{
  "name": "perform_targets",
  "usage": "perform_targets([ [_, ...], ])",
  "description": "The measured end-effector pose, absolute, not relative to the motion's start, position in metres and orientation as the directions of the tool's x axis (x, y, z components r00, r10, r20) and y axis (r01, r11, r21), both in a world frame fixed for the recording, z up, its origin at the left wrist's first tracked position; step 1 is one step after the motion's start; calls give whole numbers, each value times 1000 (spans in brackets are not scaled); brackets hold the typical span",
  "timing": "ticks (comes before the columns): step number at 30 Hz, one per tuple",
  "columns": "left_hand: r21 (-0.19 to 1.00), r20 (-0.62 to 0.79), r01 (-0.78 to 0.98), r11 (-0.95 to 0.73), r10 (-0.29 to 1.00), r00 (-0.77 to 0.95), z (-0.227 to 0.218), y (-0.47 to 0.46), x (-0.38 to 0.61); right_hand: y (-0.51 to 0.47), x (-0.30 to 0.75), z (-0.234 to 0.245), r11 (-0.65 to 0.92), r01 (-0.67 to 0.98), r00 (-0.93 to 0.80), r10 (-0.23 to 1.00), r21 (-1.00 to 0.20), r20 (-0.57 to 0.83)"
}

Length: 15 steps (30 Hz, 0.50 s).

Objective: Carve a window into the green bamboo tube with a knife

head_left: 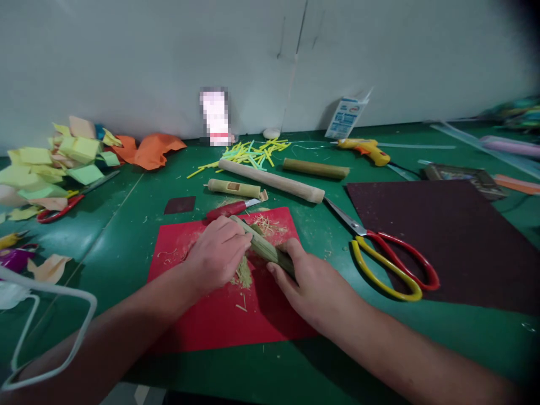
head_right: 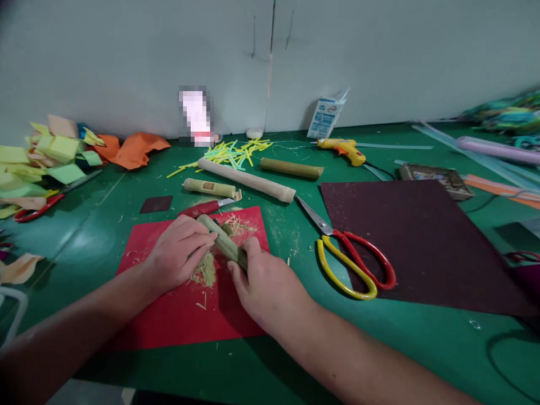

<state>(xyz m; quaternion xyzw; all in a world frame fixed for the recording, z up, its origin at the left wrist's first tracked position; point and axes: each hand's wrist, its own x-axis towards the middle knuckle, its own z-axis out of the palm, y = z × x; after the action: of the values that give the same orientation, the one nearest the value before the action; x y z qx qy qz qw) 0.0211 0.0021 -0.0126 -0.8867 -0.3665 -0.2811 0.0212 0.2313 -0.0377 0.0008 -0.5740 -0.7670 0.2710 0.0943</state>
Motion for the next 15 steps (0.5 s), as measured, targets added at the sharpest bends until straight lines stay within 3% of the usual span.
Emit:
perform_targets([
  [5, 155, 554, 718, -679, 661, 506, -12, 4, 20, -37, 231, 1, 177, 839, -307, 935, -514, -179],
  [15, 189, 507, 681, -707, 665, 549, -14, 6, 17, -36, 231, -1, 192, 841, -317, 933, -505, -172],
])
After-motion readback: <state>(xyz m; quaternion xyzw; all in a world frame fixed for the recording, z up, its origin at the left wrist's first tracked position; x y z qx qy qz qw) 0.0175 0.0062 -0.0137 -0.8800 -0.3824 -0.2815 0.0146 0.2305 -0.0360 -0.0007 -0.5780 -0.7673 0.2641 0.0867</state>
